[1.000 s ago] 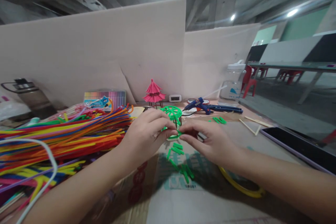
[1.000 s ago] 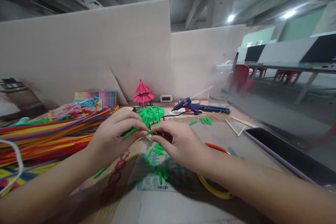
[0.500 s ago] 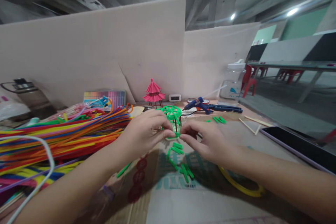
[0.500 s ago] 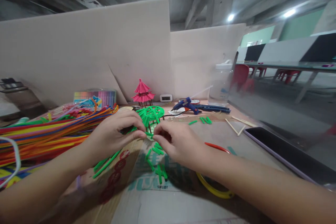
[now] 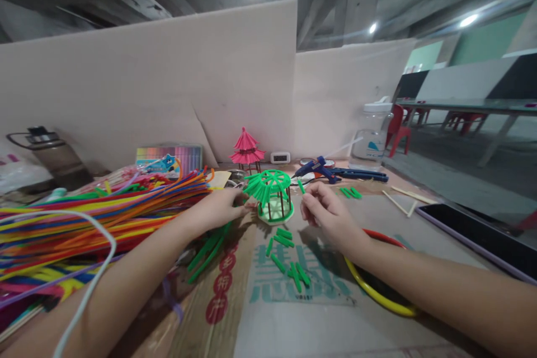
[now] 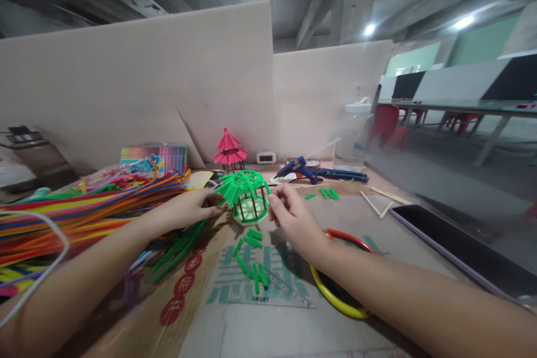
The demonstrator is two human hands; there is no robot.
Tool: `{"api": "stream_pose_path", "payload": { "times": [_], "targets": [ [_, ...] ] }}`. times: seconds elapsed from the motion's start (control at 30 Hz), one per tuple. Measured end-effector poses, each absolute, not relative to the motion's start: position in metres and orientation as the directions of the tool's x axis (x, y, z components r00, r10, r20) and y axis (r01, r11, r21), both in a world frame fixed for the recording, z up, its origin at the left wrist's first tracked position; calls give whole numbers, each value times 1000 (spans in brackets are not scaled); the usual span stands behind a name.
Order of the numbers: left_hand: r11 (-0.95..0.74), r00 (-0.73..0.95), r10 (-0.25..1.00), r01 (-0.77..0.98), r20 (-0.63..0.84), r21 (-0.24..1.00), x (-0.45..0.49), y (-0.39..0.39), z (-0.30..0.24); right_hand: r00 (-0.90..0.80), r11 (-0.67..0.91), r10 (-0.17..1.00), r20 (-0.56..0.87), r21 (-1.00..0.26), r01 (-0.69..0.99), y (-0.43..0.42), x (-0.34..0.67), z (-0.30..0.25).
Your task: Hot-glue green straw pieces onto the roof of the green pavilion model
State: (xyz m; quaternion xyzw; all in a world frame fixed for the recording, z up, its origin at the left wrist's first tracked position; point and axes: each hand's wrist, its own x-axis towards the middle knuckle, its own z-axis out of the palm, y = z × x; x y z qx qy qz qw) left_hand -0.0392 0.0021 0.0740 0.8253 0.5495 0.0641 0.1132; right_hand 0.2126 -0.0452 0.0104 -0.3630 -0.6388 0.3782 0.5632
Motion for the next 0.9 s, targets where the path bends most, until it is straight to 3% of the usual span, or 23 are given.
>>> {"api": "stream_pose_path", "payload": {
  "times": [0.13,0.37,0.53,0.63,0.73,0.9],
  "targets": [
    [-425,419,904,853,87,303,-24,-1,57,-145,522,851,505,-843,129,-52,211,12],
    [-486,421,873,706,245,516,-14,3,28,-178,552,833,524,-812,192,-58,208,15],
    [-492,452,839,393,303,777,-6,8,11,-224,556,830,511,-792,254,-60,209,15],
    [-452,449,836,238,316,859,-3,14,1,-252,564,824,507,-778,278,-61,209,14],
    [-393,407,872,251,272,885,-4,17,-5,-257,575,817,516,-766,288,-62,208,13],
    [-415,411,878,401,244,816,-3,-5,10,-243,569,822,515,-759,315,-61,208,14]
  ]
}}
